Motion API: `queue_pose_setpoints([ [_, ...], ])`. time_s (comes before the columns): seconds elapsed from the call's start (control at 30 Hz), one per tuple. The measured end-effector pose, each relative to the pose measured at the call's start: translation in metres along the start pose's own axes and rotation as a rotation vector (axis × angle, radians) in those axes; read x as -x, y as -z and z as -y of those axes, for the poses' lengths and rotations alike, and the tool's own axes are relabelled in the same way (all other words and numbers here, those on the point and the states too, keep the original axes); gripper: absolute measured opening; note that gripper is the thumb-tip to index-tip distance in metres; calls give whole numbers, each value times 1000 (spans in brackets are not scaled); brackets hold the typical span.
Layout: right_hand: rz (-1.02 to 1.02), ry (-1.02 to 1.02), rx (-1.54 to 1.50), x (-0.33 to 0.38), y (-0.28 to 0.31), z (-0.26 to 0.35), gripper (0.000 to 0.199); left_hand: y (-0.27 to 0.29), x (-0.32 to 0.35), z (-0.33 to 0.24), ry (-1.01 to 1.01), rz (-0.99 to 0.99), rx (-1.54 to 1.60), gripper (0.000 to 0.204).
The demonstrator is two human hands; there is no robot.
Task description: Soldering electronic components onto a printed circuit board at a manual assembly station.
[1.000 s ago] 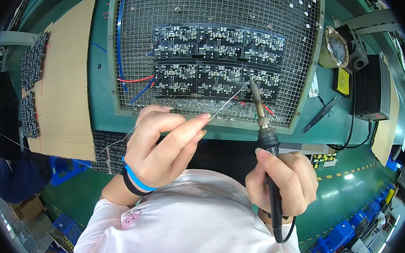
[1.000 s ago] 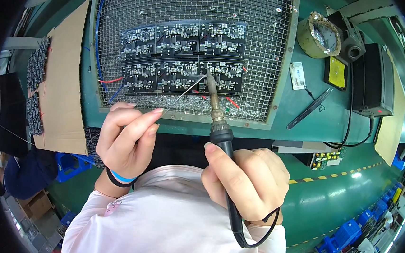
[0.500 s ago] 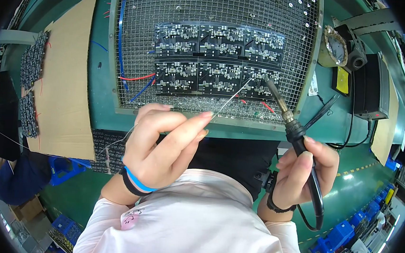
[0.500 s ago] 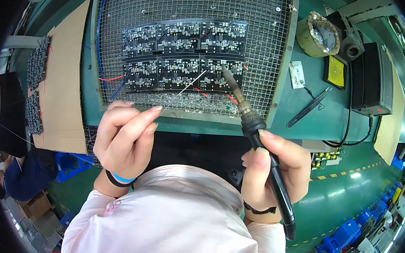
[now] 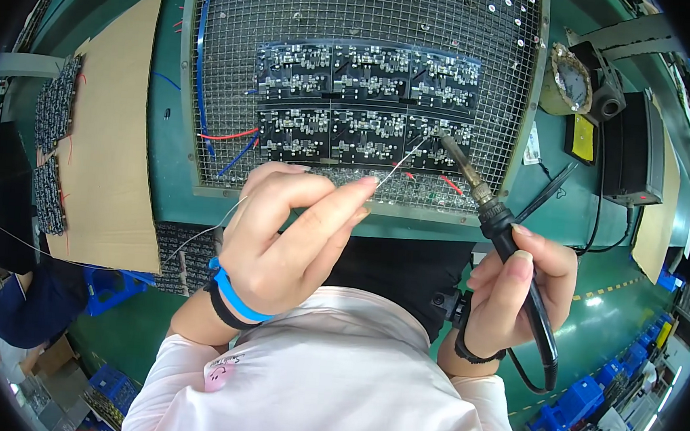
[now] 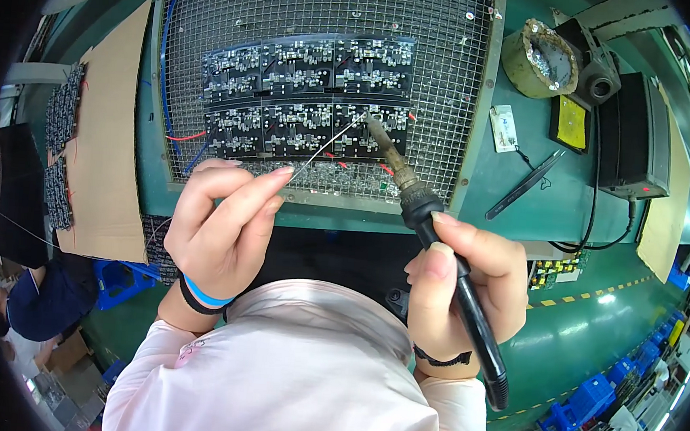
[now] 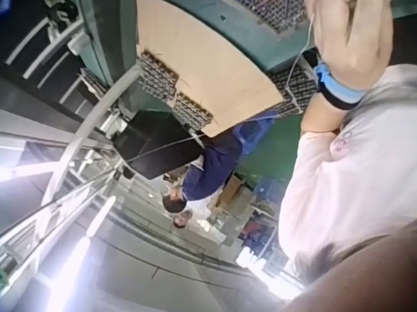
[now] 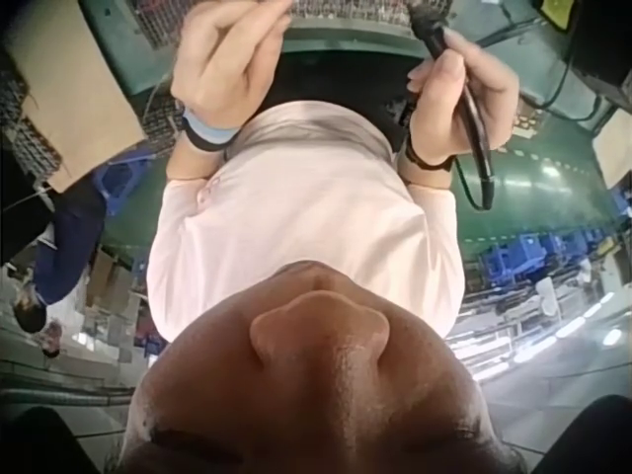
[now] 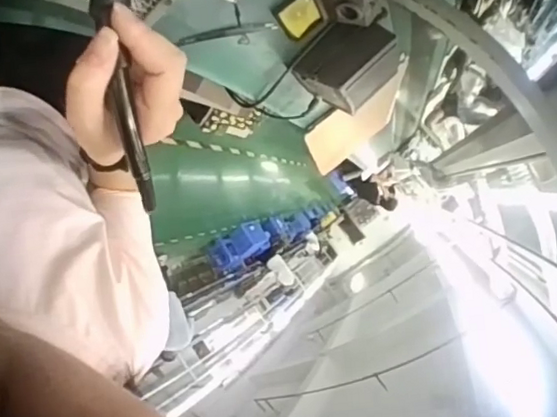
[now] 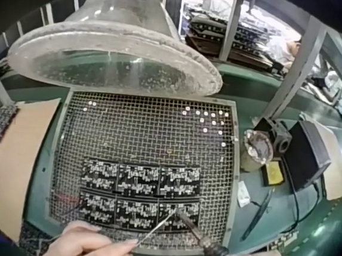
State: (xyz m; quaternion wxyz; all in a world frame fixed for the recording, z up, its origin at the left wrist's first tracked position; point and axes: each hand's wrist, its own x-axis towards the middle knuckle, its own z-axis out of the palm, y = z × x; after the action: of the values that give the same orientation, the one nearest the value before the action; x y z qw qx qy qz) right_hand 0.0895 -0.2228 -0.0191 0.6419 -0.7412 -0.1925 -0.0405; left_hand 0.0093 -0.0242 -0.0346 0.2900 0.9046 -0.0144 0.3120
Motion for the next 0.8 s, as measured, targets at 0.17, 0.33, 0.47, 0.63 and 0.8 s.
queue_pose_setpoints([
  [0.17, -48, 103, 128, -1, -7, 5, 14, -1, -1, 0, 12, 6, 16, 38],
  [0.33, -29, 97, 143, -2, -6, 6, 14, -2, -3, 1, 8, 3, 15, 38],
  [0.47, -53, 108, 141, -2, -8, 4, 14, 5, 2, -1, 37, 8, 22, 37],
  [0.63, -5, 107, 158, -3, -2, 3, 16, 21, 8, 2, 88, -16, -29, 34],
  [0.8, -234, 201, 75, -14, 18, -13, 19, 37, 28, 4, 322, -174, -44, 30],
])
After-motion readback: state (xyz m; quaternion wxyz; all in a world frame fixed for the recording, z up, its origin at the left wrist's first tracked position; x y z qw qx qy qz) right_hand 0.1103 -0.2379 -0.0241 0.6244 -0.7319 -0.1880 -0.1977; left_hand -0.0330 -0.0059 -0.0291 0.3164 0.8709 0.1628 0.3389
